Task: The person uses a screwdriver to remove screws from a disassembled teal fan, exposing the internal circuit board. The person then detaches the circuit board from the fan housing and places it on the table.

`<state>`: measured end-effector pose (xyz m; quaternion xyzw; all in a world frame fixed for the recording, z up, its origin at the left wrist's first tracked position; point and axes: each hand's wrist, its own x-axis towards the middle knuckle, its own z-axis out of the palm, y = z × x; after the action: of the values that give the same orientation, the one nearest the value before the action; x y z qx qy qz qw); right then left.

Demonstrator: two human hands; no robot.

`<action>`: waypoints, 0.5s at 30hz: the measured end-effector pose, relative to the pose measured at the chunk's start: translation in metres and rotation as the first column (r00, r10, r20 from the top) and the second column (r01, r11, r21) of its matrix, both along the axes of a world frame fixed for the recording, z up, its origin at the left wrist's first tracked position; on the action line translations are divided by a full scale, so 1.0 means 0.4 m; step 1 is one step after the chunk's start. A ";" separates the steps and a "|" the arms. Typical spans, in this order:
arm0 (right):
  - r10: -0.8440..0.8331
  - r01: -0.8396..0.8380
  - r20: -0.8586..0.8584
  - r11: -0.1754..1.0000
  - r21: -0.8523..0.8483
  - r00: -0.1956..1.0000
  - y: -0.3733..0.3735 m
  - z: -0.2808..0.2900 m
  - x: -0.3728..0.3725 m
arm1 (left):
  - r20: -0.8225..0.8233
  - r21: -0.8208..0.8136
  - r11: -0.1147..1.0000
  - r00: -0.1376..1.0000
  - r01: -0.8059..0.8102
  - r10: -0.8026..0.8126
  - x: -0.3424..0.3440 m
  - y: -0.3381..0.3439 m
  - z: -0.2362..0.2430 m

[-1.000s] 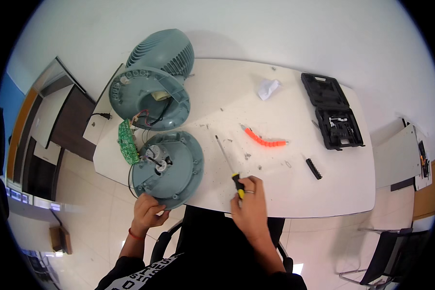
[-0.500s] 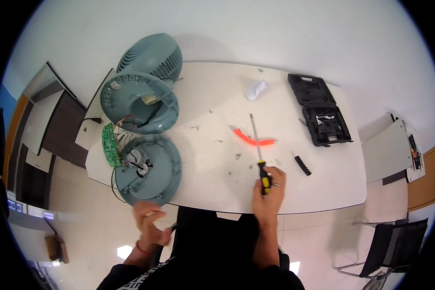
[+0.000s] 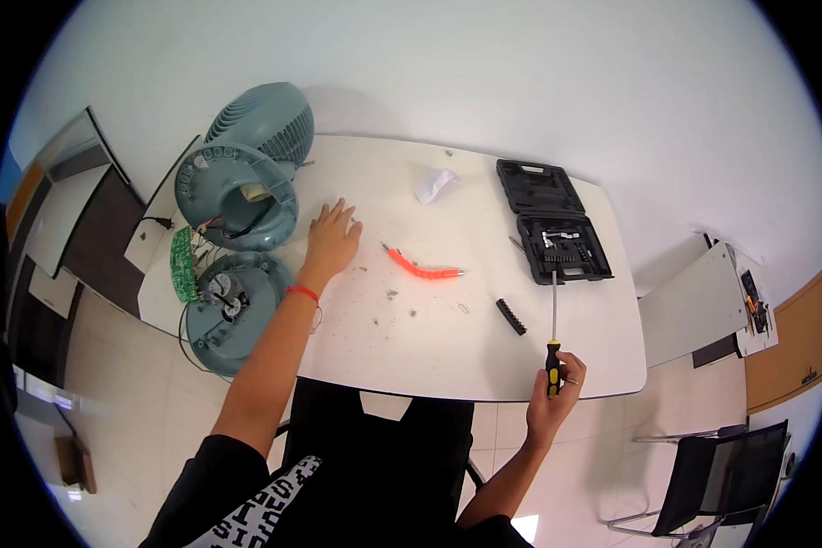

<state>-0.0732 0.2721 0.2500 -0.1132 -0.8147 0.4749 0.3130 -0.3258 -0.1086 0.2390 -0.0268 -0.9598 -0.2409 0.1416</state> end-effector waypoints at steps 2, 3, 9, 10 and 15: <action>0.041 -0.030 -0.119 0.995 0.096 0.992 -0.012 0.017 -0.021 | 0.064 -0.078 0.995 0.996 0.060 -0.055 0.002 -0.020 -0.040; 0.060 -0.034 -0.175 0.989 0.146 0.983 -0.024 0.032 -0.038 | 0.067 -0.049 0.992 0.992 0.114 -0.111 0.009 -0.021 -0.043; 0.478 -0.457 -0.003 0.841 0.289 0.878 -0.140 0.168 -0.228 | 0.063 0.151 0.925 0.931 0.347 -0.360 0.109 0.021 -0.029; 0.489 -0.470 0.009 0.833 0.293 0.872 -0.166 0.157 -0.271 | 0.052 0.147 0.928 0.934 0.343 -0.354 0.131 0.032 -0.026; 0.516 -0.505 0.106 0.743 0.439 0.850 -0.245 0.078 -0.417 | 0.011 0.219 0.916 0.937 0.337 -0.348 0.191 0.073 -0.027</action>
<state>-0.2399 0.1742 0.2813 0.1950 -0.8979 0.3415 0.1977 -0.2495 -0.0792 0.2281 -0.1732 -0.9120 -0.3642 0.0755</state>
